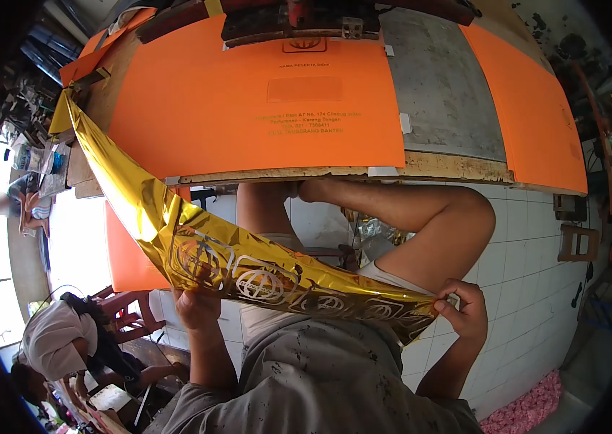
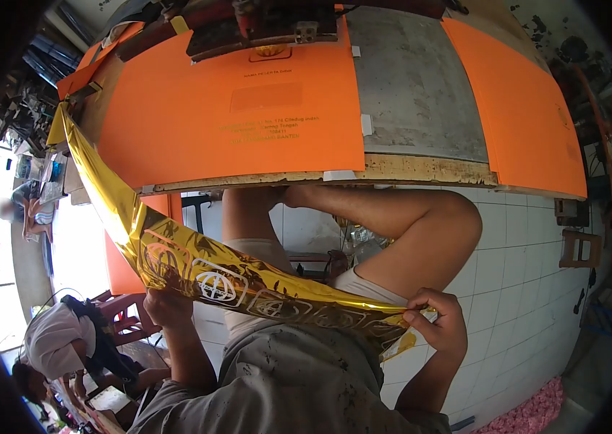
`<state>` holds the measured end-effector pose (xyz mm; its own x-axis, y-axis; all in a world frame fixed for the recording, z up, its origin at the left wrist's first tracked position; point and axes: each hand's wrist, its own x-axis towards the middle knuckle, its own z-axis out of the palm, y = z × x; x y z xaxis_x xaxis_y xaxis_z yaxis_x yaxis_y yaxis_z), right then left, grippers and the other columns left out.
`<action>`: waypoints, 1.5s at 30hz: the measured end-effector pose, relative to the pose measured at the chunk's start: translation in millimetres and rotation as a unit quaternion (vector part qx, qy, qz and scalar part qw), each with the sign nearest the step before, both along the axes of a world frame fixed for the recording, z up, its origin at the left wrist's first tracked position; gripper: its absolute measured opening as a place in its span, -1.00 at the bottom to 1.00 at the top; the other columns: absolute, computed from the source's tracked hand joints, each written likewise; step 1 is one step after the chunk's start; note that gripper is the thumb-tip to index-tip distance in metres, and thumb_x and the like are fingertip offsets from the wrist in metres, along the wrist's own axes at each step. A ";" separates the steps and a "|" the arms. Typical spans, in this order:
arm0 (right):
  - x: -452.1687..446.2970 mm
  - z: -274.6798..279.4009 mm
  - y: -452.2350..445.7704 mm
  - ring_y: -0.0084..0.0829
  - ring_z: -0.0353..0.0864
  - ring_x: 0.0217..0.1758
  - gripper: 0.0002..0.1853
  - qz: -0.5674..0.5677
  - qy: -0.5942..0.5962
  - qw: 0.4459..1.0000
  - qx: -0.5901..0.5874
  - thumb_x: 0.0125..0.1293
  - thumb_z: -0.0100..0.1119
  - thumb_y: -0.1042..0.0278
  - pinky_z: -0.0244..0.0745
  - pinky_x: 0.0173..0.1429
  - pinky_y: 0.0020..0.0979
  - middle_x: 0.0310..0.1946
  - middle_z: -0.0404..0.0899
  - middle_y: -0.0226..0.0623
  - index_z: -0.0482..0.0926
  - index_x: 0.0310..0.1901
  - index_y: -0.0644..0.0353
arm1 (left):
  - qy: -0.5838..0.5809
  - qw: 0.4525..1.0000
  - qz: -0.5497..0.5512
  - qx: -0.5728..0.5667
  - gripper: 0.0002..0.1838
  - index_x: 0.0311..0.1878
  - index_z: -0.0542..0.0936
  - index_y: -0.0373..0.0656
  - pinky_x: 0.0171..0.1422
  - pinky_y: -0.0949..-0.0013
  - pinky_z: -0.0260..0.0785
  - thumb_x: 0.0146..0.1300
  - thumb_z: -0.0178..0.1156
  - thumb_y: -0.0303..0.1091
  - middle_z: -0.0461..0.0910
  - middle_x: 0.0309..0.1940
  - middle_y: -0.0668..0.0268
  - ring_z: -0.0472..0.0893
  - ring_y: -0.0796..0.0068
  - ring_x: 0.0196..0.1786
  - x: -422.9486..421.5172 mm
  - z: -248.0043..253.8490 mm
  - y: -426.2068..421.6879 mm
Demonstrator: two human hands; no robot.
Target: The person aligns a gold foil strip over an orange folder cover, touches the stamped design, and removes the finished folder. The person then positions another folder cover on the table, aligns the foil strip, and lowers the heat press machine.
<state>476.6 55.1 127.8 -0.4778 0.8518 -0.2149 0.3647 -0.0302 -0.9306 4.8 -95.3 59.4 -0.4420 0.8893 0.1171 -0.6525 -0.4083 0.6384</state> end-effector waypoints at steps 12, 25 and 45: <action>-35.0 -0.1 12.2 -0.46 0.77 -0.13 -0.84 0.067 -0.034 0.995 -0.058 0.41 0.44 0.42 0.62 0.02 -0.37 -0.25 0.79 -0.29 0.70 -0.10 0.31 | -0.043 0.989 0.072 0.122 -0.31 0.57 0.36 -0.21 0.57 -0.20 0.35 0.51 0.12 -0.03 0.56 0.41 0.04 0.57 0.08 0.42 -40.3 32.9 -17.9; -84.7 -44.0 89.0 0.00 0.28 0.58 -0.54 -0.189 -0.140 0.835 0.497 0.50 0.26 0.27 0.24 0.58 0.07 0.50 0.34 -0.07 0.49 0.33 0.25 | -0.041 0.956 0.280 -0.073 -0.32 0.57 0.36 -0.12 0.41 -0.12 0.56 0.59 0.03 0.11 0.51 0.45 0.08 0.59 0.06 0.40 -148.0 30.6 -62.6; -82.0 -74.9 92.7 0.15 -0.07 0.78 -0.20 -0.190 -0.193 0.813 0.516 0.55 0.20 0.22 -0.06 0.72 0.21 0.71 0.03 0.02 0.07 0.67 0.26 | 0.204 0.895 0.320 -0.236 -0.49 0.55 0.27 -0.20 0.21 0.29 0.63 0.60 -0.01 -0.34 0.47 0.24 0.24 0.61 0.36 0.25 -221.9 -103.5 -89.3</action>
<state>394.6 147.8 52.9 -0.2050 0.7441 0.6359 0.7826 0.5148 -0.3501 -217.1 -184.6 -44.1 -0.8843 0.4626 0.0636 -0.0545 -0.2374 0.9699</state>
